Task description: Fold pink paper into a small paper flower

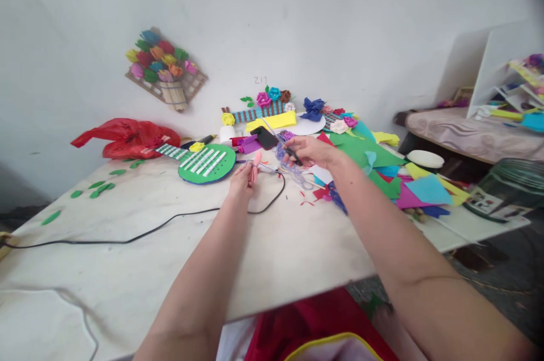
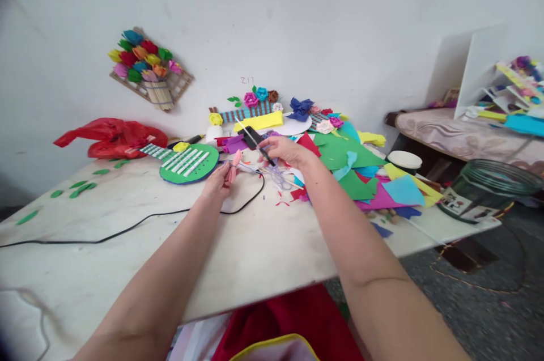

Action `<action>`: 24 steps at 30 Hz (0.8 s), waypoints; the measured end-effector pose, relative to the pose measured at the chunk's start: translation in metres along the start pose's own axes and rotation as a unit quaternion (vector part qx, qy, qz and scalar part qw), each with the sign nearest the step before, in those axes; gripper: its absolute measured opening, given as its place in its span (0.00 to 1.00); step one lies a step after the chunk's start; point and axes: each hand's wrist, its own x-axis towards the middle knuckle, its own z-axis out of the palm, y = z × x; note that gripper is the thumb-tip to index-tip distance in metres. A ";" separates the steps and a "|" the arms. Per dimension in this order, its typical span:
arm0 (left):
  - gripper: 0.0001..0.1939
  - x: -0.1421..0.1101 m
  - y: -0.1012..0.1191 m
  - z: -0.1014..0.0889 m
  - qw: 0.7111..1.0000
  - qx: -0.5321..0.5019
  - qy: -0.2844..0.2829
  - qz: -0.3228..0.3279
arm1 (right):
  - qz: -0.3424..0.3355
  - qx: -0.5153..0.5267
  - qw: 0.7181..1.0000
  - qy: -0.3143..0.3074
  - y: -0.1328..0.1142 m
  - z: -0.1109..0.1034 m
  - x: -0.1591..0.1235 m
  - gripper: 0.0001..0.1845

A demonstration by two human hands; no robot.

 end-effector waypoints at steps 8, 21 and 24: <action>0.05 0.008 0.003 -0.009 0.999 -0.009 -0.030 0.007 | -0.052 0.148 0.987 -0.029 0.038 0.067 0.037 0.19; 0.02 0.003 -0.013 0.003 0.999 -0.025 -0.024 0.024 | -0.046 0.118 0.978 0.166 0.059 0.092 0.049 0.13; 0.04 0.005 -0.013 0.002 0.998 -0.044 -0.034 0.025 | -0.057 0.095 0.978 0.180 0.064 0.090 0.052 0.14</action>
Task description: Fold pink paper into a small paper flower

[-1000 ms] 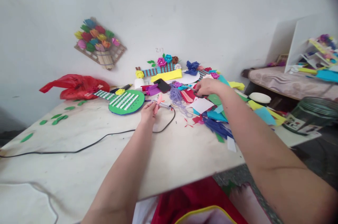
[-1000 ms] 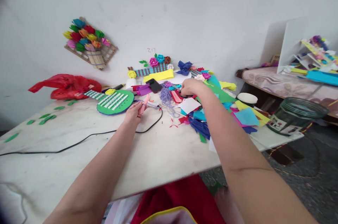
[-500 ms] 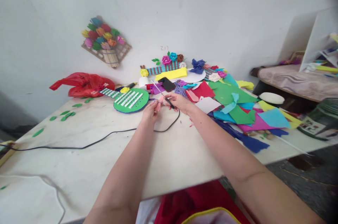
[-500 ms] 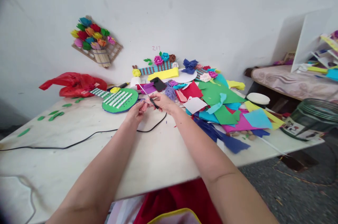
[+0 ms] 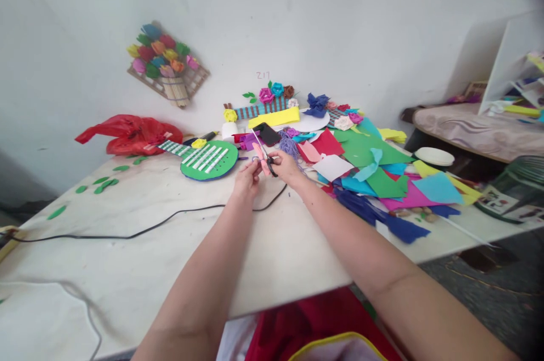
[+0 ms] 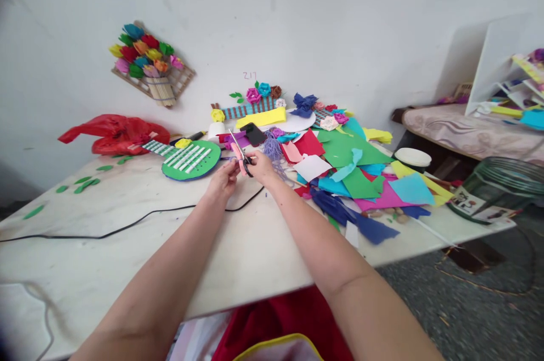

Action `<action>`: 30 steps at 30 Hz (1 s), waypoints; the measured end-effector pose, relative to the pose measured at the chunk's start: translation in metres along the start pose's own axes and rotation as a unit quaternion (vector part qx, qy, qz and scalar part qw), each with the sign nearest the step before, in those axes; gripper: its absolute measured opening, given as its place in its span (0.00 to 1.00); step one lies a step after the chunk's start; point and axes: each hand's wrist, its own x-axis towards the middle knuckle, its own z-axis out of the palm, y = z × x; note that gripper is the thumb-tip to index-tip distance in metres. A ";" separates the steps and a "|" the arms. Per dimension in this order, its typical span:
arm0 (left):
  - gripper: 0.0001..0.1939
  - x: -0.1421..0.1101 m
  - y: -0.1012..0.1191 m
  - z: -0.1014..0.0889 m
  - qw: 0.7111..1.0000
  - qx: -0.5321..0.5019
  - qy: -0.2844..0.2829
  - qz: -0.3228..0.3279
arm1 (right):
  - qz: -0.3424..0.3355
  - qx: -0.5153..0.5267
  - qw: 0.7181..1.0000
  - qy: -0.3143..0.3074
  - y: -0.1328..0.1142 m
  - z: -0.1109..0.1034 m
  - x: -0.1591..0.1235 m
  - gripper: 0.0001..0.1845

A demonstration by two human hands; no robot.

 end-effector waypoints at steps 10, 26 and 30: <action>0.05 0.003 0.007 -0.006 0.998 -0.051 -0.009 0.023 | -0.016 -0.108 0.993 -0.035 0.004 -0.003 -0.005 0.16; 0.06 0.008 0.012 -0.022 0.999 0.011 -0.003 0.044 | 0.096 -0.011 0.953 -0.288 -0.012 -0.037 -0.020 0.22; 0.07 0.009 0.010 -0.023 0.999 0.019 -0.002 0.043 | 0.118 -0.024 0.937 -0.327 -0.011 -0.044 -0.016 0.23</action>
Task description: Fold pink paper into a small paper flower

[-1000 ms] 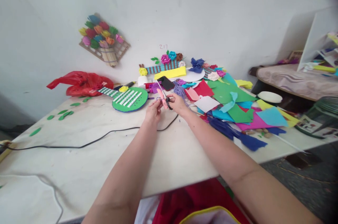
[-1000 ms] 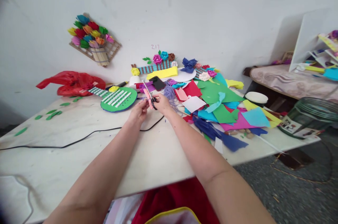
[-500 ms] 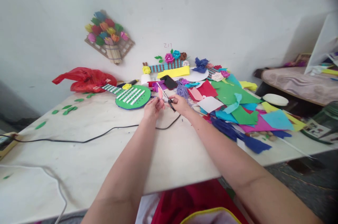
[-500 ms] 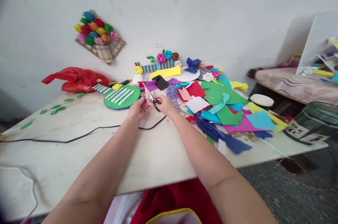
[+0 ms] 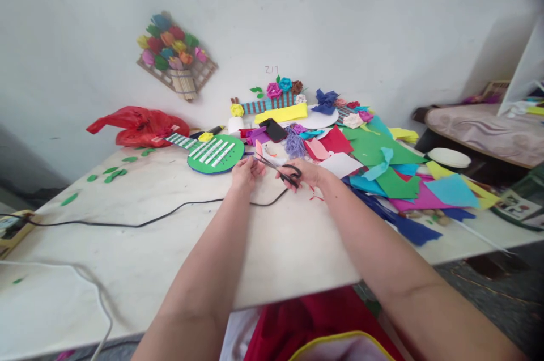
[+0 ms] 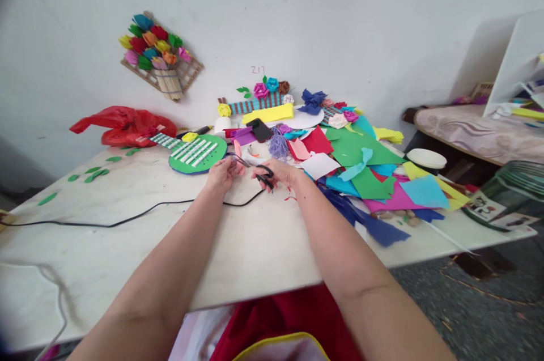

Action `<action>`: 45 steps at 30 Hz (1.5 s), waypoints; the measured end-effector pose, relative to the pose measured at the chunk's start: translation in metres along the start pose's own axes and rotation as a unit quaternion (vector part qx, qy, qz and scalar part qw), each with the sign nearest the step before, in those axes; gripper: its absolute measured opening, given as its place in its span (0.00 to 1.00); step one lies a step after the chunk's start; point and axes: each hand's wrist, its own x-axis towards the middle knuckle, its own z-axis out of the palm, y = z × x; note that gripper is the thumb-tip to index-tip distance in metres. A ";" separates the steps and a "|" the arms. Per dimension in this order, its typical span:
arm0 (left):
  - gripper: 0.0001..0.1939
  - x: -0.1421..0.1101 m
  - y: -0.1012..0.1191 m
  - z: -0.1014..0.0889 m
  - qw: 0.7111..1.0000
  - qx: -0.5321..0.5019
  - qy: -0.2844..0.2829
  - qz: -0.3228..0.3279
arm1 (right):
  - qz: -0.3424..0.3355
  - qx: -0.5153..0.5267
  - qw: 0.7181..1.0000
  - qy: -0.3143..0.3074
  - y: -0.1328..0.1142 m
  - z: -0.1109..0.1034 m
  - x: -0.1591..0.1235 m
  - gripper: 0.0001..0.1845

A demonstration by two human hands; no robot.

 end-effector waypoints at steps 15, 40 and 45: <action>0.06 0.004 -0.003 0.003 0.999 -0.040 0.024 -0.005 | 0.011 -0.006 1.000 0.003 0.002 0.004 0.001 0.24; 0.04 -0.004 -0.010 0.012 0.997 0.032 -0.063 -0.004 | 0.020 0.077 0.993 0.088 0.000 0.026 0.014 0.25; 0.07 -0.003 -0.012 0.013 0.997 0.038 -0.071 -0.002 | 0.017 0.090 0.990 0.108 0.001 0.030 0.017 0.23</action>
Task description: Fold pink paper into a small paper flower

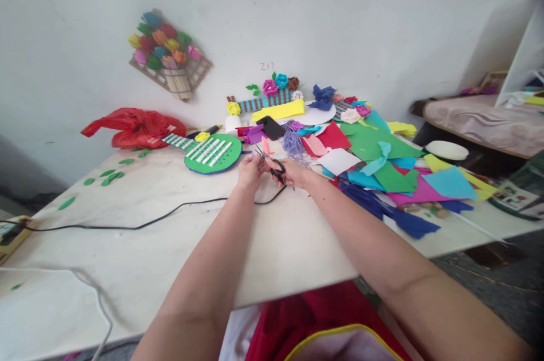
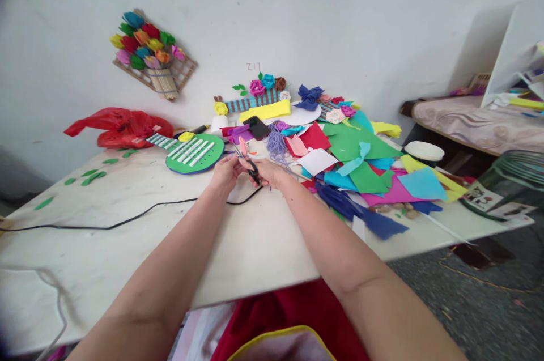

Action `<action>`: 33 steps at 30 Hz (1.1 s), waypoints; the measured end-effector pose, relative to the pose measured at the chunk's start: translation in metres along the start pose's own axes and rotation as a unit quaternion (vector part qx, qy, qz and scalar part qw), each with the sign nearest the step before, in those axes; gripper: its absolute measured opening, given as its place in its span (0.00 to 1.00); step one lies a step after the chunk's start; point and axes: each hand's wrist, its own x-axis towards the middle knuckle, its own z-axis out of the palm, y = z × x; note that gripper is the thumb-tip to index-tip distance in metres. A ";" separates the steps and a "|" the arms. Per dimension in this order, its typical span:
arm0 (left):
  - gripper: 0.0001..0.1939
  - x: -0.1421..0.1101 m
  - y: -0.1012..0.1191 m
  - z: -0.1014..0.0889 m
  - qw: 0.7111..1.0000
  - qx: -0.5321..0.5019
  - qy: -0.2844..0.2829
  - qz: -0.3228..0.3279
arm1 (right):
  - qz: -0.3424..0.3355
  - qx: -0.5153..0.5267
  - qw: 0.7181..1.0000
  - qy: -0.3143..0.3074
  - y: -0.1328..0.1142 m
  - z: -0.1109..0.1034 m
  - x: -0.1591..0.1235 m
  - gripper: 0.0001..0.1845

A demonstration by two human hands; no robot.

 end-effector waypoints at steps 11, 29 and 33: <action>0.08 -0.002 0.002 0.002 0.999 0.028 0.007 0.015 | -0.010 0.024 0.999 0.029 -0.001 0.005 0.002 0.25; 0.08 -0.002 0.004 0.000 0.998 0.059 -0.011 0.022 | -0.044 0.041 0.997 0.054 0.003 0.012 0.001 0.23; 0.06 -0.003 0.008 0.000 0.998 0.049 0.024 0.005 | -0.096 0.015 0.995 0.029 0.002 0.009 -0.001 0.22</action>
